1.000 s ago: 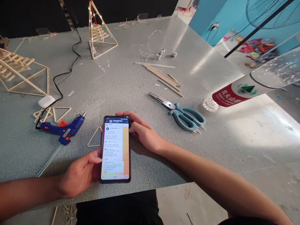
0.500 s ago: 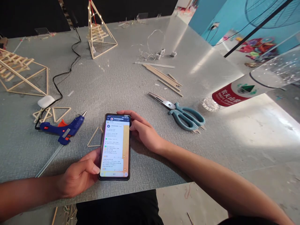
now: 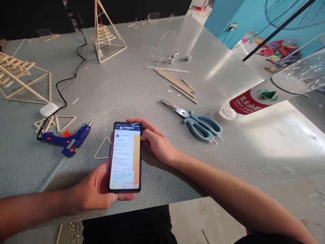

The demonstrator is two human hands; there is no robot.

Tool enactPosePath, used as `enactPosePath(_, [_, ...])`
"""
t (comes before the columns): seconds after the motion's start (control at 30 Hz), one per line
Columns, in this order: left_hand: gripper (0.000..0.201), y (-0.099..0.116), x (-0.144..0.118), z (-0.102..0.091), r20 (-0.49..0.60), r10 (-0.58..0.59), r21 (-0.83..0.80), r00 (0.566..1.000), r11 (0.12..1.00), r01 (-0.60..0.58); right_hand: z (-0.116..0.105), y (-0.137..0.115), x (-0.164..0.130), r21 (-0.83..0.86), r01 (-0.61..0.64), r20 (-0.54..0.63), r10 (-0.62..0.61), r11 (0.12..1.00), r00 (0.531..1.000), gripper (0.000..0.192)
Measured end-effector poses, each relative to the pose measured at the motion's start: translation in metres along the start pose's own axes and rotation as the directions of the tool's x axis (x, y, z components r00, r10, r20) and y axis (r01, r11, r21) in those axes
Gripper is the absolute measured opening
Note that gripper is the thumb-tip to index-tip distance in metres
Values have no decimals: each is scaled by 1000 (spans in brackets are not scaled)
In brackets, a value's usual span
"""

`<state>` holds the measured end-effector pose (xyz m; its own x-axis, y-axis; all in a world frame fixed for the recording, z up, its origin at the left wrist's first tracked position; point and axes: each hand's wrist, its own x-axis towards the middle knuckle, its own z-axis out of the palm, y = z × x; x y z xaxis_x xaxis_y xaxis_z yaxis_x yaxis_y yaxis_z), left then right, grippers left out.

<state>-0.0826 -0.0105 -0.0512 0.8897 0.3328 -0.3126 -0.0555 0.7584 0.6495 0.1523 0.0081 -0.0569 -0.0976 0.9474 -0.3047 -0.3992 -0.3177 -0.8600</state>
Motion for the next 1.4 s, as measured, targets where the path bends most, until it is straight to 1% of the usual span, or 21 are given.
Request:
enactPosePath(0.07, [67, 0, 0, 1, -27, -13, 2, 1000, 1000, 13, 0, 0, 0, -7, -4, 1, 4, 1000, 1000, 57])
enactPosePath(0.3, [71, 3, 2, 4, -52, -27, 1, 998, 1000, 27, 0, -1, -1, -3, -5, 10, 5, 1000, 1000, 56])
enactPosePath(0.47, [69, 4, 2, 6, -76, -46, 17, 996, 999, 47, 0, -1, -1, -13, 2, 13, -2, 1000, 1000, 56])
enactPosePath(0.63, [67, 2, 1, 5, -75, -32, 10, 997, 999, 33, -1, 1, 0, -13, 0, 11, 0, 1000, 1000, 56])
enactPosePath(0.8, [57, 0, 3, 4, -101, -20, 19, 995, 1000, 22, -2, 2, 0, -25, 9, 11, -9, 1000, 1000, 58])
enactPosePath(1.1, [55, 0, 3, 4, -100, -11, 18, 995, 1000, 13, -3, 2, -1, -10, -1, 14, 1, 1000, 1000, 58])
enactPosePath(1.4, [54, 2, 3, 4, -113, -20, 12, 993, 1000, 21, -3, 3, 0, -38, 7, 15, -6, 999, 1000, 58])
